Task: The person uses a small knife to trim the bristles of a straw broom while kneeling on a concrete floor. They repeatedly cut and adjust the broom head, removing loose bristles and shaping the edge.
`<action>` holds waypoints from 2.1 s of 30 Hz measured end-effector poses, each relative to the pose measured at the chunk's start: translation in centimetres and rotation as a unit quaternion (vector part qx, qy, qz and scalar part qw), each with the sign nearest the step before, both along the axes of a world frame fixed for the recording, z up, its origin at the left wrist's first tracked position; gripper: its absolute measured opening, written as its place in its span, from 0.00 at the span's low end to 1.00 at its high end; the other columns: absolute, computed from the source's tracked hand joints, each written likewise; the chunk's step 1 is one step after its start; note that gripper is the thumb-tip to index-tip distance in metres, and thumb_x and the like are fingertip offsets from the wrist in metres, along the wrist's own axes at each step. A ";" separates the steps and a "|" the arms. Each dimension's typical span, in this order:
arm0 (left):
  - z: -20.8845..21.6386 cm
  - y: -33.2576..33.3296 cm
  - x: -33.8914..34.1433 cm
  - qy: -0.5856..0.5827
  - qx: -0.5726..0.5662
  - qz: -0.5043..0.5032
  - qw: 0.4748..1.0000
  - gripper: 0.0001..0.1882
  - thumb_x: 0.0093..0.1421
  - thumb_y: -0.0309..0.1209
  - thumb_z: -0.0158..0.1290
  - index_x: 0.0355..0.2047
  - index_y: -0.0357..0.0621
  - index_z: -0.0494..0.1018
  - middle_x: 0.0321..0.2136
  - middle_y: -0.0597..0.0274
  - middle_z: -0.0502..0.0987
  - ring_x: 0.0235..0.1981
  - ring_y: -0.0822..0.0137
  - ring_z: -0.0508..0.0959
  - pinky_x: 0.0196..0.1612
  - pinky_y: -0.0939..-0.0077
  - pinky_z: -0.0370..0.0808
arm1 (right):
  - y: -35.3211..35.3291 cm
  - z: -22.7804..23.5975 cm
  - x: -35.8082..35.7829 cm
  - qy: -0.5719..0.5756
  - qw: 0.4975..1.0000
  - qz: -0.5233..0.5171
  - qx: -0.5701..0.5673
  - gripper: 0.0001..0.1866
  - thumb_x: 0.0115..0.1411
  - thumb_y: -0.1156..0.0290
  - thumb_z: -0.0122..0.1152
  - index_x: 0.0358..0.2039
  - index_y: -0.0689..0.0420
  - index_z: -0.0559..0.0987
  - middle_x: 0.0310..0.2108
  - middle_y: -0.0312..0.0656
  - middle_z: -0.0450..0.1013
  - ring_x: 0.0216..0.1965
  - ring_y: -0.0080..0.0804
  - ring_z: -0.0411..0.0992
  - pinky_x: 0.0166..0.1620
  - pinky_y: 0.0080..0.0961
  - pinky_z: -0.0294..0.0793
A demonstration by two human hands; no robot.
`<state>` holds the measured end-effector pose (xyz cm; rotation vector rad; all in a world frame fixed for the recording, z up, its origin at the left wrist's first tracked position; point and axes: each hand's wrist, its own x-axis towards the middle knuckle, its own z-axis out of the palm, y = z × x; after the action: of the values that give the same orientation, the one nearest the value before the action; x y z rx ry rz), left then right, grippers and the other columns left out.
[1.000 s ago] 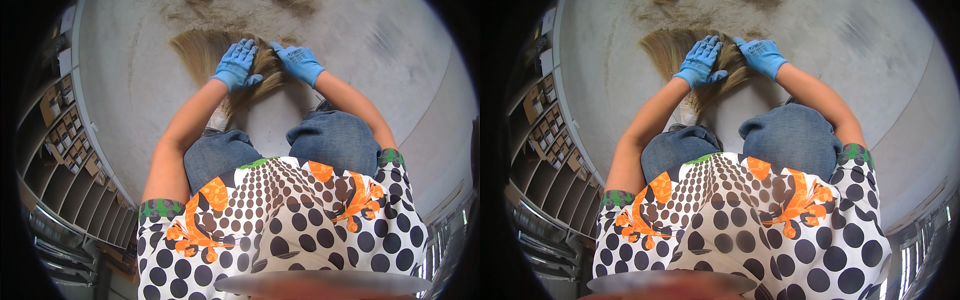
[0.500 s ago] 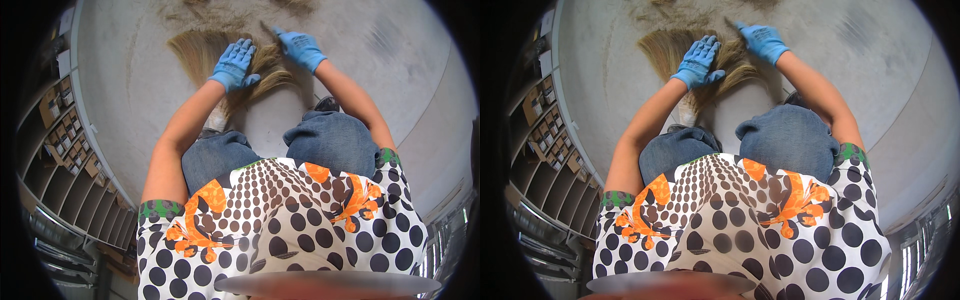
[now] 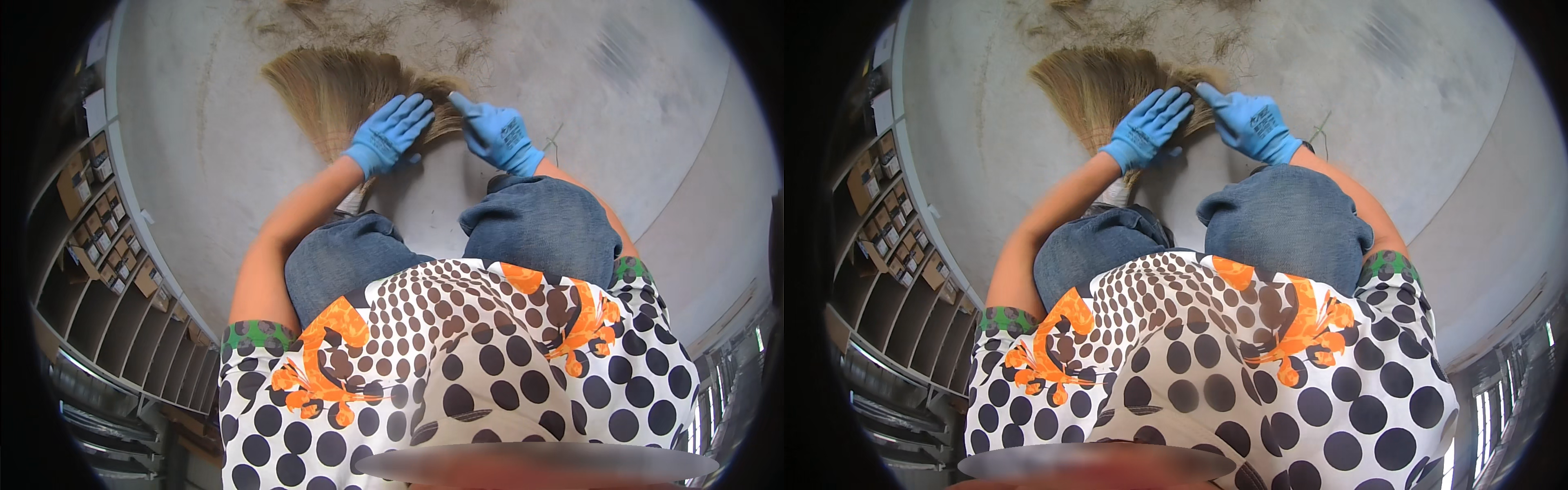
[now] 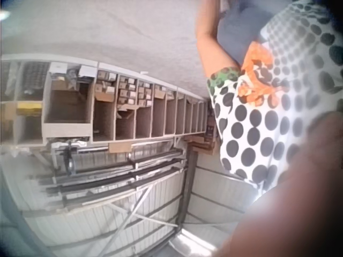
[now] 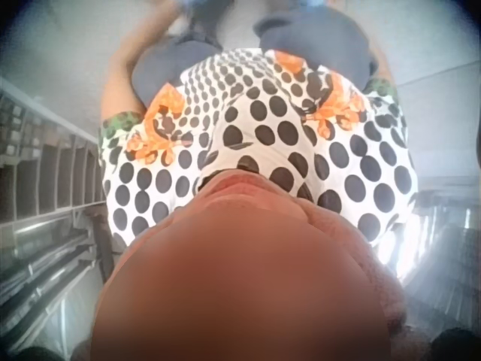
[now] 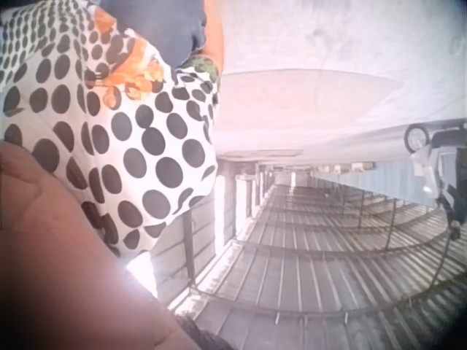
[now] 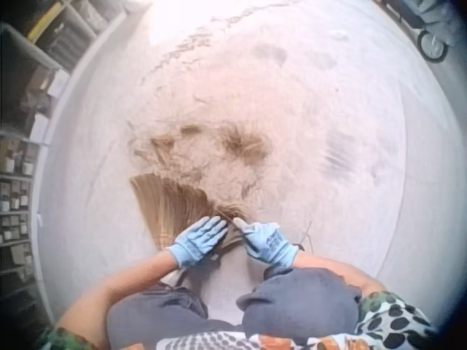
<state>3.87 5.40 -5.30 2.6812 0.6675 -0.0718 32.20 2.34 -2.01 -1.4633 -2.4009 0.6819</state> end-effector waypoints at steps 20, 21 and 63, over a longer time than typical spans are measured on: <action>-2.7 2.0 6.1 -0.007 -0.031 -0.042 0.999 0.51 0.57 0.57 0.61 0.75 0.49 0.57 0.76 0.57 0.55 0.78 0.52 0.51 0.79 0.54 0.46 | -0.8 0.7 6.0 -0.189 0.976 -0.040 -0.096 0.35 0.64 0.68 0.56 0.73 0.41 0.64 0.31 0.48 0.78 0.30 0.49 0.78 0.33 0.45 0.78; -3.1 1.9 6.3 -0.002 -0.022 -0.039 0.999 0.51 0.57 0.57 0.61 0.75 0.49 0.56 0.76 0.57 0.55 0.78 0.51 0.50 0.79 0.54 0.45 | -1.3 0.8 6.2 -0.195 0.975 -0.036 -0.104 0.35 0.64 0.68 0.56 0.73 0.40 0.64 0.31 0.48 0.78 0.30 0.49 0.78 0.33 0.45 0.78; -1.3 8.0 1.7 0.078 -0.028 0.014 0.996 0.57 0.53 0.63 0.63 0.76 0.51 0.53 0.76 0.53 0.55 0.77 0.47 0.51 0.79 0.55 0.46 | 8.5 -4.3 -1.8 -0.174 0.977 -0.024 -0.120 0.31 0.65 0.69 0.55 0.69 0.46 0.66 0.39 0.51 0.84 0.39 0.52 0.83 0.39 0.52 0.81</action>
<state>5.52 13.43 -6.58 2.6303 0.7394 -0.2904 30.41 10.83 -6.28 -1.8703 -2.5970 0.7839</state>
